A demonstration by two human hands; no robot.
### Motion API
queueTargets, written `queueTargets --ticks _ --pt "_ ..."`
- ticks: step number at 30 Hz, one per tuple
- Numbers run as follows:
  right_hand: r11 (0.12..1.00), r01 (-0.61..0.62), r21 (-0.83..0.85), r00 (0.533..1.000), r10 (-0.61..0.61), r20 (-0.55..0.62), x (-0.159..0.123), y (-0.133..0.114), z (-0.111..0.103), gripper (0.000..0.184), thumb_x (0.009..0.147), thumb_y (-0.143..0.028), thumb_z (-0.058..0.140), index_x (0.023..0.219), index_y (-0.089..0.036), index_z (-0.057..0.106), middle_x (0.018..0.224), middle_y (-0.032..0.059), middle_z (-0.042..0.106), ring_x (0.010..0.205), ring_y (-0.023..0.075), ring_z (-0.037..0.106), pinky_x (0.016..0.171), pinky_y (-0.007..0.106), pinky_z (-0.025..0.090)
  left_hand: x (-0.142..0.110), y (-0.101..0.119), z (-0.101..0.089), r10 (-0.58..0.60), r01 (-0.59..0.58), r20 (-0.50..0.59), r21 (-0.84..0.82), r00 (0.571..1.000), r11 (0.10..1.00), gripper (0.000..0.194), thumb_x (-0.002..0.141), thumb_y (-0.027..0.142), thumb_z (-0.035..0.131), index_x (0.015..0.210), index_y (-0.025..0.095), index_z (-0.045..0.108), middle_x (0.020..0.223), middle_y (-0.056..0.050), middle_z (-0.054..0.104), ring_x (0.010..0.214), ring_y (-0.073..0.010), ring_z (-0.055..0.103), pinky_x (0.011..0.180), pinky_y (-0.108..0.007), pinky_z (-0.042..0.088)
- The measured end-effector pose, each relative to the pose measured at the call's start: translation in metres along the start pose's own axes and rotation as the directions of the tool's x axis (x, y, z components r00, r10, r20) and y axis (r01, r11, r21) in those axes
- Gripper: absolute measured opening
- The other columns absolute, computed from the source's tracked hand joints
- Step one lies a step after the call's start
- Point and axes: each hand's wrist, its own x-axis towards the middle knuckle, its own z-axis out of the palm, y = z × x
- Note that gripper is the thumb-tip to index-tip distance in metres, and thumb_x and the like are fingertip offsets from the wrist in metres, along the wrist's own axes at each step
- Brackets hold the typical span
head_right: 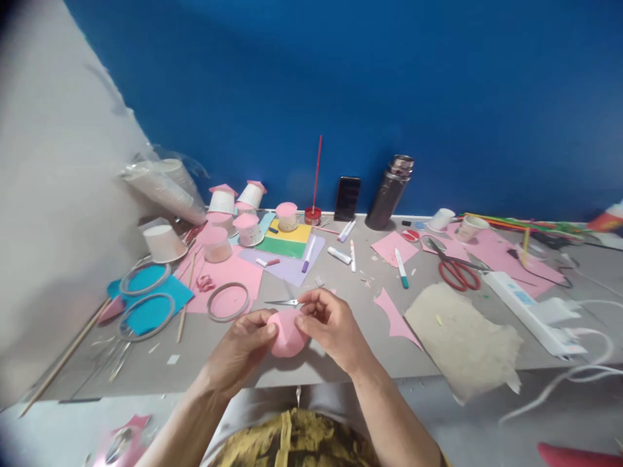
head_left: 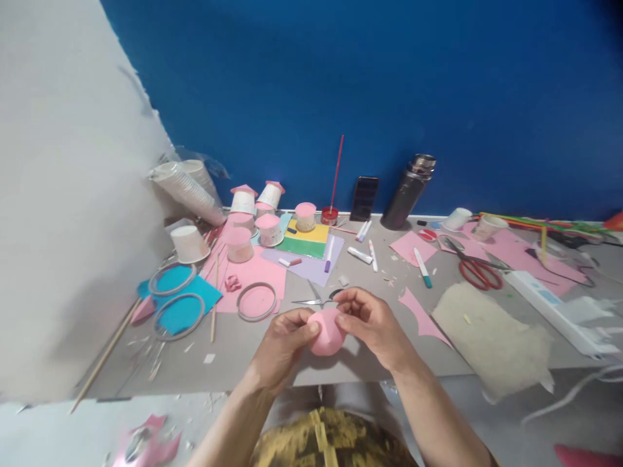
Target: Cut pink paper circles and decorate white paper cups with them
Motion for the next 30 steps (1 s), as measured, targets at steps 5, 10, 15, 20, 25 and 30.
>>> queueTargets --ticks 5,10,15,20,25,30 --pt "1.0 -0.02 0.012 0.999 0.02 0.034 0.005 -0.005 0.004 0.038 0.071 -0.041 0.089 0.092 -0.019 0.066 0.077 -0.0029 0.062 0.068 0.0118 0.055 0.063 0.024 0.043 0.001 0.011 0.0 0.097 -0.097 0.012 0.105 0.995 0.99 0.029 0.065 0.04 0.092 0.064 0.016 0.075 0.108 -0.013 0.071 0.101 -0.0268 0.064 0.089 -0.034 0.05" --pt "0.998 -0.043 0.044 0.994 0.038 0.107 0.005 -0.002 0.005 0.041 0.07 -0.05 0.088 0.084 -0.02 0.064 0.07 -0.0044 0.06 0.062 0.0106 0.053 0.058 0.023 0.041 0.005 0.02 -0.001 0.087 -0.089 0.021 0.161 0.996 0.983 0.03 0.061 0.04 0.094 0.061 0.016 0.074 0.11 -0.013 0.07 0.095 -0.0259 0.065 0.086 -0.035 0.052" --pt "0.861 0.069 -0.504 0.993 -0.011 0.117 0.028 -0.012 -0.029 0.024 0.084 -0.042 0.077 0.081 -0.019 0.072 0.072 0.0006 0.071 0.063 0.0144 0.061 0.057 0.024 0.045 0.014 0.028 0.0 0.079 -0.085 0.057 0.125 0.995 0.988 0.029 0.066 0.038 0.091 0.065 0.015 0.073 0.092 -0.006 0.065 0.073 -0.0153 0.059 0.067 -0.026 0.049" --pt "0.453 -0.089 -0.887 0.961 -0.196 -0.196 0.089 -0.019 -0.083 0.013 0.091 -0.02 0.065 0.099 -0.016 0.074 0.104 0.0148 0.074 0.102 0.0275 0.063 0.085 0.034 0.046 0.03 0.046 0.005 0.045 -0.05 0.044 0.118 0.998 0.992 0.033 0.064 0.038 0.092 0.065 0.014 0.071 0.081 -0.004 0.063 0.064 -0.0116 0.054 0.059 -0.023 0.043" --pt "0.292 -0.1 -0.951 0.948 -0.261 -0.18 0.122 -0.003 -0.103 0.013 0.085 -0.022 0.072 0.092 -0.012 0.076 0.106 0.0199 0.07 0.112 0.0331 0.058 0.095 0.037 0.042 0.056 0.065 0.002 0.074 -0.082 0.053 0.172 0.996 0.982 0.033 0.062 0.036 0.094 0.066 0.013 0.071 0.088 -0.007 0.07 0.063 -0.0106 0.054 0.059 -0.023 0.041" --pt "0.33 0.015 -0.944 0.926 -0.36 -0.111 0.11 -0.004 -0.1 0.024 0.095 -0.03 0.061 0.108 -0.015 0.075 0.108 0.0141 0.073 0.104 0.0289 0.062 0.091 0.036 0.046 0.076 0.065 -0.007 0.079 -0.091 0.082 0.15 0.994 0.985 0.036 0.066 0.04 0.092 0.079 0.011 0.075 0.081 -0.004 0.065 0.064 -0.0111 0.054 0.06 -0.023 0.041"
